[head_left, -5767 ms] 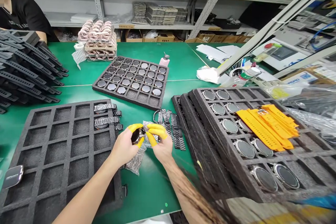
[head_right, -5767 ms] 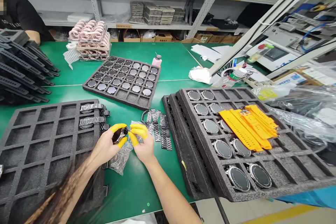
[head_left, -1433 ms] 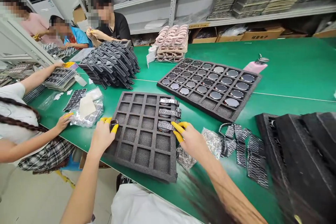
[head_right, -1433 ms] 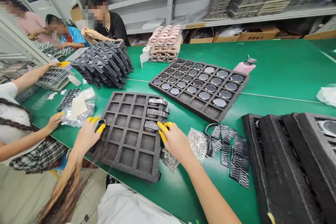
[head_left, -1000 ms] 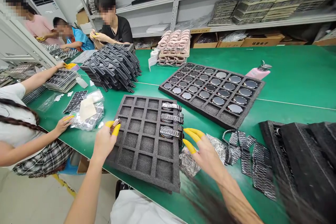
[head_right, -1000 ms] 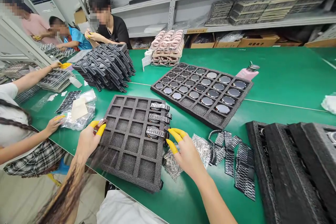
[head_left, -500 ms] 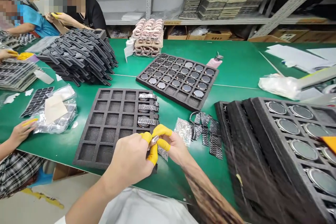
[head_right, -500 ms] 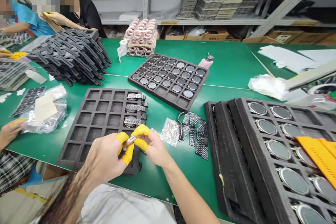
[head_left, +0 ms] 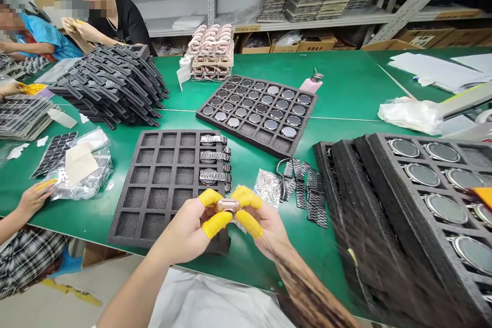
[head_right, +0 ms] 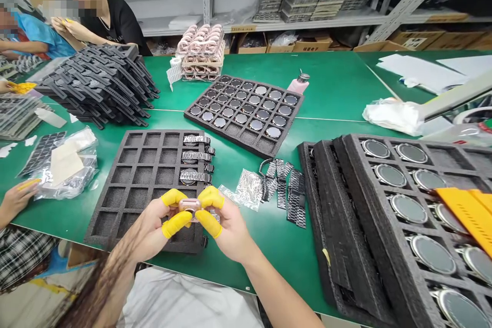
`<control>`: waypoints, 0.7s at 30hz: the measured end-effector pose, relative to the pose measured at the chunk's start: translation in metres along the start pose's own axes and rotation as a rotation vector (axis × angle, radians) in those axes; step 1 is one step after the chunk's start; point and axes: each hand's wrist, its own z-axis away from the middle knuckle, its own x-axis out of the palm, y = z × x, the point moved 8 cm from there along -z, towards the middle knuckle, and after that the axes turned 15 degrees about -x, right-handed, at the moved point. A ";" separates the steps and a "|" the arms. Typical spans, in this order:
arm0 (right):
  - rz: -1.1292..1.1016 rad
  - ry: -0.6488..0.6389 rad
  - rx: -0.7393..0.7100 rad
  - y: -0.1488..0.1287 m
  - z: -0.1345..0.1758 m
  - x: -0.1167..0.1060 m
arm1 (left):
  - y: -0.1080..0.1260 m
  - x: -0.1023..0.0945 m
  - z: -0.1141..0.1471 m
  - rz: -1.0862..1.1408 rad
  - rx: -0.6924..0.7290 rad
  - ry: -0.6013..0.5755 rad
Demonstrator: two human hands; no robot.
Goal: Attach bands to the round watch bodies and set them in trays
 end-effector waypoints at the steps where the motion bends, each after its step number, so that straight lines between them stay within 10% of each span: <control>1: 0.103 -0.005 -0.053 -0.011 0.000 -0.001 | -0.006 0.003 -0.003 0.150 -0.011 -0.076; 13: 0.545 -0.122 -0.119 -0.052 0.006 0.008 | -0.033 0.016 -0.019 0.603 0.003 -0.301; 21: 0.565 -0.243 0.046 -0.040 0.000 0.001 | -0.055 0.013 -0.022 0.228 -0.109 -0.128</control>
